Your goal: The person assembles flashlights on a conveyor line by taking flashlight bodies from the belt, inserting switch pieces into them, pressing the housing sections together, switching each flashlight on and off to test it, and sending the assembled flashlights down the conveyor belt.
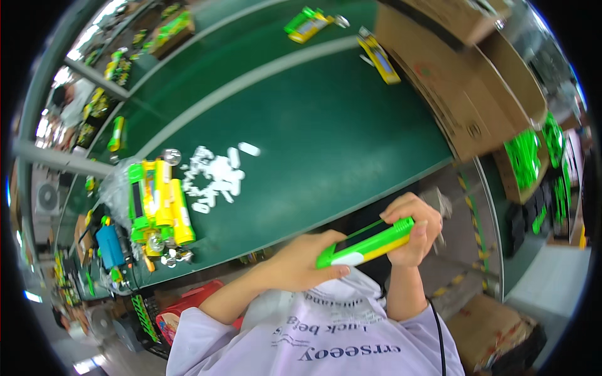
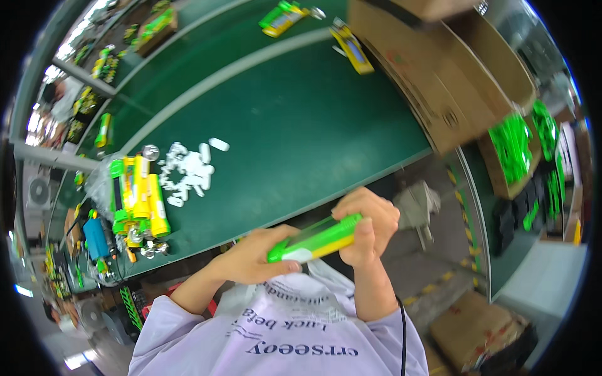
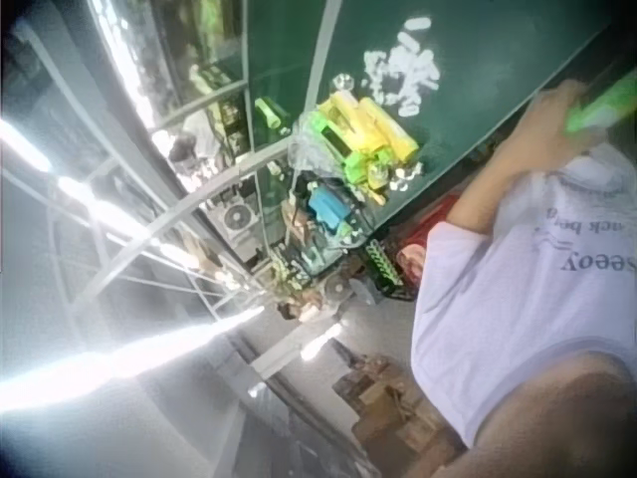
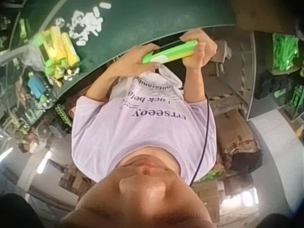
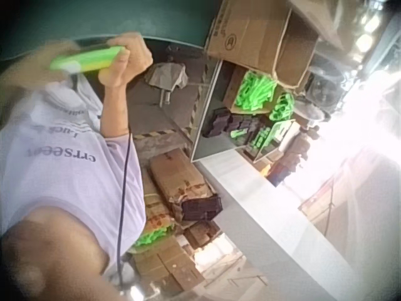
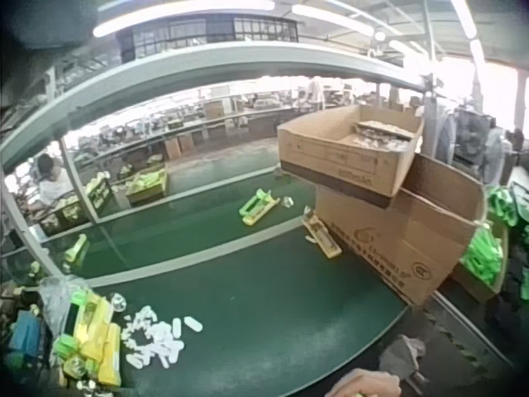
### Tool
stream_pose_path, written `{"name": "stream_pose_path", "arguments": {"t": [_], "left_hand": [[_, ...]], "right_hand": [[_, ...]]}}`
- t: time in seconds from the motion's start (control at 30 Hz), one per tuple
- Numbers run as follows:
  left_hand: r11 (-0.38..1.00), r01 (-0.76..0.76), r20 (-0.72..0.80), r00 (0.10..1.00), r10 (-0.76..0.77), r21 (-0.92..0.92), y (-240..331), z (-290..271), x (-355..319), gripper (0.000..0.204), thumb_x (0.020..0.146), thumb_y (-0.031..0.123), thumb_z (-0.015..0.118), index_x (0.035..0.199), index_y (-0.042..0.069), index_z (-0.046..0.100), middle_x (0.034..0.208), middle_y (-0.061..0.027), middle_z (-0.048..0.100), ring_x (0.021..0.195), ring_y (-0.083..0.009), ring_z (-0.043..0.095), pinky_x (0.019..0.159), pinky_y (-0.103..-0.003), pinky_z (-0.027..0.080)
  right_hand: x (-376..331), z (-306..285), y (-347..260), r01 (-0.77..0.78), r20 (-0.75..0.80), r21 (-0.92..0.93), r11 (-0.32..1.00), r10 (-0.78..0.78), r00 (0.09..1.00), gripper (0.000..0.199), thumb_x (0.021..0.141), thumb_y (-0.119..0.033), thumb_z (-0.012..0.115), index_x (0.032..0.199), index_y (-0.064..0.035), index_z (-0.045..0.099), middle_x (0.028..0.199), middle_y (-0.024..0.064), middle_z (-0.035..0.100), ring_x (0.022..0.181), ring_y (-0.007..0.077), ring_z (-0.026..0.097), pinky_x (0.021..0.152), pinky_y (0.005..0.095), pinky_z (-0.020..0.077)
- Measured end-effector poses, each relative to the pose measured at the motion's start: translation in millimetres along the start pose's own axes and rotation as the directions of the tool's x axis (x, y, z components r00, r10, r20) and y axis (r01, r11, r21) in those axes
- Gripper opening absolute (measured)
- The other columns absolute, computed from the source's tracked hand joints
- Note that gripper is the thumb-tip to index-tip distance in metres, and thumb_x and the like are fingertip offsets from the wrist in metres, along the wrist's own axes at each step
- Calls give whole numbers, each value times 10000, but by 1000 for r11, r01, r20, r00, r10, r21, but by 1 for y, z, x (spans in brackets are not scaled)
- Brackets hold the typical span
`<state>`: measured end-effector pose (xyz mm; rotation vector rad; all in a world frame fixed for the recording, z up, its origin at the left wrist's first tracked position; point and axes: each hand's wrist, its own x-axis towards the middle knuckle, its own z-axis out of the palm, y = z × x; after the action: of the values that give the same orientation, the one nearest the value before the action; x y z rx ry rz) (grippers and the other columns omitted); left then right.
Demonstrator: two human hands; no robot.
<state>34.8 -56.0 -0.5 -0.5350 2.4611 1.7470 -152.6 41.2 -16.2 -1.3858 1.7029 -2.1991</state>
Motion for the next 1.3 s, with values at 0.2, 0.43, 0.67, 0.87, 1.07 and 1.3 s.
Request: {"name": "stream_pose_path", "arguments": {"t": [0.2, 0.43, 0.67, 0.87, 1.07, 1.3], "left_hand": [[984, 49, -480, 876, 42, 174, -11, -77, 5, 527, 884, 366, 684, 1190, -37, 535, 883, -152, 665, 681, -195, 646, 610, -344, 513], [718, 675, -896, 410, -170, 172, -116, -340, 73, 604, 850, 519, 651, 934, -79, 646, 830, -232, 687, 793, -352, 691, 712, -430, 523], [505, 844, -975, -85, -208, -181, -241, -483, 108, 536, 900, 482, 604, 1130, -2, 616, 1111, -188, 682, 1063, -362, 653, 932, -517, 451], [303, 926, -970, -186, -157, -227, -254, -531, 150, 578, 886, 509, 617, 1209, 30, 599, 1217, -170, 638, 1208, -353, 546, 1034, -637, 315], [305, 926, -974, 220, 48, 224, -195, -563, 231, 921, 844, 651, 588, 1466, 33, 303, 1403, -213, 475, 1308, -389, 439, 1066, -654, 313], [743, 534, -554, 789, -267, 403, -90, -409, 412, 1334, 623, 916, 540, 1452, -100, 295, 1443, -309, 420, 1340, -402, 438, 1106, -520, 345]], "right_hand": [[42, 33, 16, -253, 136, 13, 967, 249, 959, 700, 938, -446, 524, 1443, -7, 317, 1335, 202, 504, 1015, 253, 570, 820, 348, 476], [22, 32, 75, -369, 5, -356, 858, 397, 918, 487, 853, -13, 646, 1309, -16, 472, 1200, 170, 599, 1052, 249, 586, 888, 352, 472], [-14, 11, 124, -162, -76, -659, 735, 149, 986, 198, 749, -14, 584, 942, 19, 560, 935, 157, 563, 863, 334, 565, 792, 408, 447], [13, 21, 108, -119, -70, -731, 671, 100, 993, 134, 829, -45, 593, 942, 7, 641, 921, 172, 629, 808, 345, 585, 771, 454, 483], [7, 19, 123, -152, -50, -724, 673, 169, 984, 260, 645, -10, 595, 904, 0, 575, 882, 155, 598, 829, 334, 556, 766, 417, 443], [0, 13, 127, -119, -47, -735, 668, 125, 991, 262, 637, -1, 601, 898, -21, 586, 871, 124, 629, 810, 314, 564, 744, 392, 451]]}}
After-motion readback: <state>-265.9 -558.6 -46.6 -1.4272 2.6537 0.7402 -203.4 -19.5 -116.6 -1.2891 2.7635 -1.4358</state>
